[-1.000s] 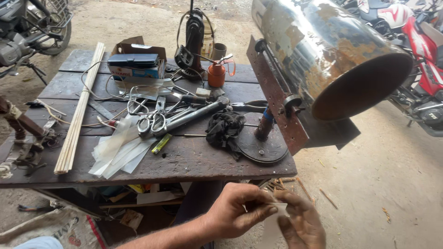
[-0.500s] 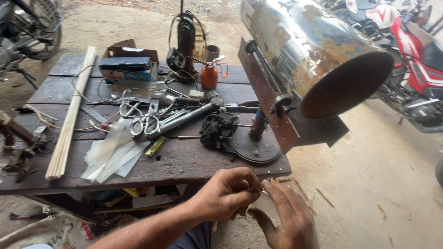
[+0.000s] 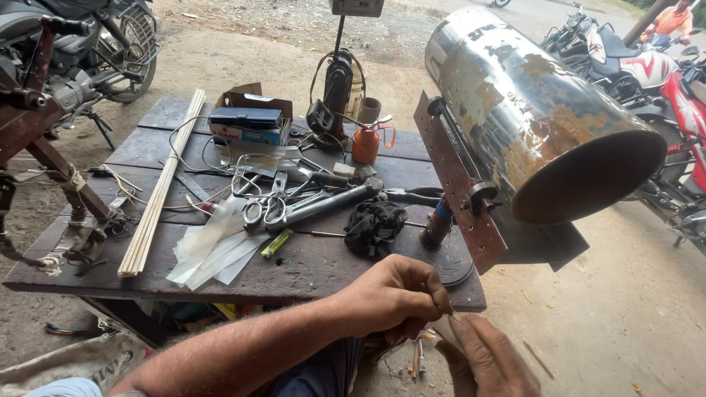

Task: The person sits at a workbench with a chrome motorcycle silencer mounted on a stand. They tear and fold small white strips, reach inside the drum to place or press the material against its inner surface, and repeatedly pull the drum toward themselves to work on different spots.

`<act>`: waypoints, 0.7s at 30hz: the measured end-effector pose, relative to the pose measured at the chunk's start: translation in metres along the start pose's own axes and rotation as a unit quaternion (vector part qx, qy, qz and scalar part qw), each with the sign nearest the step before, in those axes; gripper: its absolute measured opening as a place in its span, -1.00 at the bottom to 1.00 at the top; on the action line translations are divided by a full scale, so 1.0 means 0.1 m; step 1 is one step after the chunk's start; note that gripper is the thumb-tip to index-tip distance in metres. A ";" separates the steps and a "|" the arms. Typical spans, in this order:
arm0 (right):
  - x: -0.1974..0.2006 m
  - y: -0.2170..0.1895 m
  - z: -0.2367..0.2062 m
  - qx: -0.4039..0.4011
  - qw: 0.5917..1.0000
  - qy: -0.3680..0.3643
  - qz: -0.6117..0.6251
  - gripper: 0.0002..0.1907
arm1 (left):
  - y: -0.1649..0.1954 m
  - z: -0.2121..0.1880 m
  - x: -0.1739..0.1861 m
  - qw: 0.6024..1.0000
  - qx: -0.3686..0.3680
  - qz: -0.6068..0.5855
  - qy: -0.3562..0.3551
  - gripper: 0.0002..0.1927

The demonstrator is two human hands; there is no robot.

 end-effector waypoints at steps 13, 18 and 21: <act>0.65 0.50 -0.03 -0.205 0.960 0.048 0.182 -0.67 | 1.59 -0.25 -0.38 0.726 -0.485 0.470 0.132 -0.37; 0.79 0.60 0.02 -0.259 0.948 0.067 0.171 -0.69 | 2.19 -0.69 -0.30 0.546 -0.596 0.508 0.297 -0.26; 0.88 0.69 -0.04 -0.261 0.930 0.109 0.235 -0.64 | 2.34 -1.20 0.08 0.433 -0.606 0.468 0.476 -0.23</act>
Point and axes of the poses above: each hand's wrist, its own z-axis towards the middle knuckle, its own x-axis out of the back of the hand, y = z × x, the point moved 10 cm from there along z, towards the middle knuckle, and after that the axes turned 9 degrees about -z, right-handed, at the moved point
